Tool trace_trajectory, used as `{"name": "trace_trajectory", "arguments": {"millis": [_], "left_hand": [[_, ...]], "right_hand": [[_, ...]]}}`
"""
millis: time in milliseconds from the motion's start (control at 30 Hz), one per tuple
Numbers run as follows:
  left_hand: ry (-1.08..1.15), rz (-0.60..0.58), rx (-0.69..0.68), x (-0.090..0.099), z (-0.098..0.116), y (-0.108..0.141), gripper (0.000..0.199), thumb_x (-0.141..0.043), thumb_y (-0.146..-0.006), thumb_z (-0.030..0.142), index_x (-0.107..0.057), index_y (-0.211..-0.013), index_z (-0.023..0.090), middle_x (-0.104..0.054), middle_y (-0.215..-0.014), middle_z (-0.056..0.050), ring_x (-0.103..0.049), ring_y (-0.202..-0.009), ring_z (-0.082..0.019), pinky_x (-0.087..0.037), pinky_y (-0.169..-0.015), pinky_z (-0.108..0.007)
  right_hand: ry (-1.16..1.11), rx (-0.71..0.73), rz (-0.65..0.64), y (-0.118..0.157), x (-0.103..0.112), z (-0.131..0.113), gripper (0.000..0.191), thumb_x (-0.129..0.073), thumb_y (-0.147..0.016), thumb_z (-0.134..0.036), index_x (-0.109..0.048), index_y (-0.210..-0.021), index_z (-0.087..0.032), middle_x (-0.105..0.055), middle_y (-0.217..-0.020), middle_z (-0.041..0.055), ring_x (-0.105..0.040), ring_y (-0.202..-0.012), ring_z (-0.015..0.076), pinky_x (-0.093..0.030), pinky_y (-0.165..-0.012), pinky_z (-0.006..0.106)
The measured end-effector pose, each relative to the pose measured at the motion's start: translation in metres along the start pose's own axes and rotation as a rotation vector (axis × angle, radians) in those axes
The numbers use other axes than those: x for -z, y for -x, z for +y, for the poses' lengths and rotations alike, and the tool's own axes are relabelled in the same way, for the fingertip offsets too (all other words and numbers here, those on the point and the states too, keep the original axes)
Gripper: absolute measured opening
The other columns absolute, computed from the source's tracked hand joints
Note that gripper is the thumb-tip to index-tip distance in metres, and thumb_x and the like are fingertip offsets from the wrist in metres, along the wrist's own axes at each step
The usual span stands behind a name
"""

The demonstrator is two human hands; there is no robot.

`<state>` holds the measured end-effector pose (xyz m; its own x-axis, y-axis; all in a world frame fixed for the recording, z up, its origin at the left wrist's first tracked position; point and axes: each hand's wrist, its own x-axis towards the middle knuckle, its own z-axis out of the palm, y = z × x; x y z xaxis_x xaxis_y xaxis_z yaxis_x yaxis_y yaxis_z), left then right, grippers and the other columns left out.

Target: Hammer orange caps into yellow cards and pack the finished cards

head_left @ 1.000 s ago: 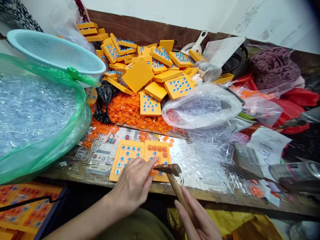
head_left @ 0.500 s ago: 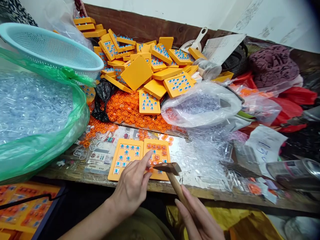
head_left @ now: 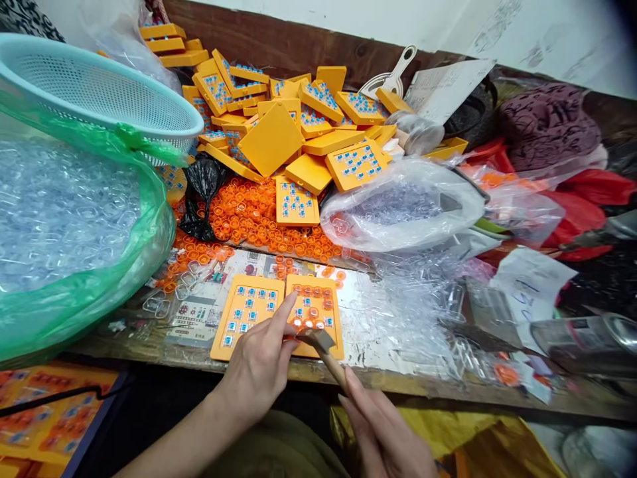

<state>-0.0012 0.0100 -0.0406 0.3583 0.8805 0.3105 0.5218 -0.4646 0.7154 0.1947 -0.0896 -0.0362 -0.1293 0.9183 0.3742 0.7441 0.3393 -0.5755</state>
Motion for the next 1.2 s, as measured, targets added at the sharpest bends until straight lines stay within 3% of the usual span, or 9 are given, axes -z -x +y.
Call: {"name": "trace_trajectory", "arguments": {"millis": [67,200,367,500,600,733,833,1033,1200], "left_hand": [[-0.007,-0.006,0.000,0.001,0.000,-0.002,0.076,-0.050,-0.084,0.006,-0.014,-0.146,0.031,-0.070,-0.086,0.000,-0.067,-0.076,-0.018,-0.057,-0.069,-0.032],[-0.030,-0.015,0.018,0.000,-0.001,-0.002,0.073,-0.051,-0.085,0.009,-0.017,-0.145,0.032,-0.070,-0.084,0.001,-0.067,-0.074,-0.018,-0.056,-0.068,-0.032],[-0.018,-0.057,0.045,0.004,-0.003,-0.002,0.078,-0.055,-0.082,0.010,-0.014,-0.145,0.033,-0.068,-0.086,0.001,-0.065,-0.072,-0.016,-0.055,-0.068,-0.030],[-0.057,-0.183,-0.013,0.015,-0.002,-0.023,0.104,-0.075,-0.066,0.017,-0.009,-0.146,0.028,-0.059,-0.117,-0.010,-0.060,-0.102,-0.024,-0.052,-0.085,-0.040],[-0.150,-0.362,-0.041,0.019,-0.002,-0.051,0.119,-0.084,-0.050,0.024,-0.016,-0.147,0.021,-0.038,-0.141,-0.022,-0.037,-0.129,-0.038,-0.035,-0.102,-0.055],[-0.180,-0.625,0.014,0.016,-0.002,-0.084,0.126,-0.085,-0.039,0.036,-0.022,-0.145,0.013,-0.032,-0.143,-0.031,-0.025,-0.134,-0.049,-0.014,-0.102,-0.070],[-0.246,-0.702,0.019,0.014,0.004,-0.092,0.125,-0.082,-0.040,0.040,-0.020,-0.145,0.015,-0.033,-0.142,-0.030,-0.027,-0.133,-0.048,-0.010,-0.100,-0.071],[-0.397,-0.507,-0.152,0.018,0.014,-0.066,0.115,-0.075,-0.045,0.019,-0.017,-0.145,0.022,-0.031,-0.143,-0.024,-0.025,-0.134,-0.043,-0.015,-0.102,-0.064],[-0.334,-0.312,-0.276,0.018,0.003,-0.039,0.115,-0.077,-0.053,0.016,-0.011,-0.146,0.030,-0.028,-0.147,-0.020,-0.021,-0.137,-0.041,-0.012,-0.104,-0.063]], "right_hand": [[-0.062,-0.048,-0.049,0.002,-0.004,0.000,0.061,-0.054,-0.084,-0.006,-0.044,-0.139,-0.030,-0.073,-0.100,0.0035,-0.071,-0.071,0.0102,-0.053,-0.063,0.011],[-0.208,-0.457,0.205,-0.003,-0.013,-0.003,0.035,-0.059,-0.084,-0.028,-0.066,-0.119,-0.028,-0.072,-0.106,0.0047,-0.070,-0.088,0.0189,-0.056,-0.069,0.021],[-0.598,-0.889,0.243,-0.047,-0.010,0.012,0.066,-0.068,-0.076,-0.046,-0.050,-0.135,-0.023,-0.072,-0.093,0.0061,-0.049,-0.043,0.0084,-0.044,-0.038,0.022],[-0.755,-0.813,0.178,-0.085,-0.015,0.031,0.068,-0.067,-0.072,-0.047,-0.051,-0.133,-0.019,-0.069,-0.098,0.0088,-0.053,-0.050,0.0090,-0.048,-0.046,0.025],[-0.694,-0.736,0.191,-0.099,-0.026,0.042,0.061,-0.063,-0.075,-0.042,-0.053,-0.130,-0.016,-0.067,-0.101,0.0100,-0.062,-0.067,0.0149,-0.054,-0.066,0.034],[-0.523,-0.624,0.233,-0.105,-0.032,0.051,0.049,-0.062,-0.074,-0.033,-0.062,-0.120,-0.016,-0.063,-0.112,0.0126,-0.061,-0.096,0.0240,-0.047,-0.090,0.043],[-0.423,-0.543,0.250,-0.105,-0.028,0.050,0.037,-0.060,-0.075,-0.031,-0.068,-0.109,-0.017,-0.061,-0.112,0.0125,-0.055,-0.108,0.0264,-0.040,-0.099,0.045],[-0.444,-0.494,0.266,-0.102,-0.025,0.035,0.038,-0.058,-0.082,-0.041,-0.066,-0.113,-0.023,-0.065,-0.114,0.0093,-0.052,-0.114,0.0269,-0.035,-0.104,0.047],[-0.658,-0.524,0.266,-0.100,-0.032,0.019,0.045,-0.049,-0.089,-0.044,-0.056,-0.127,-0.022,-0.071,-0.098,0.0068,-0.067,-0.091,0.0210,-0.054,-0.080,0.035]]}}
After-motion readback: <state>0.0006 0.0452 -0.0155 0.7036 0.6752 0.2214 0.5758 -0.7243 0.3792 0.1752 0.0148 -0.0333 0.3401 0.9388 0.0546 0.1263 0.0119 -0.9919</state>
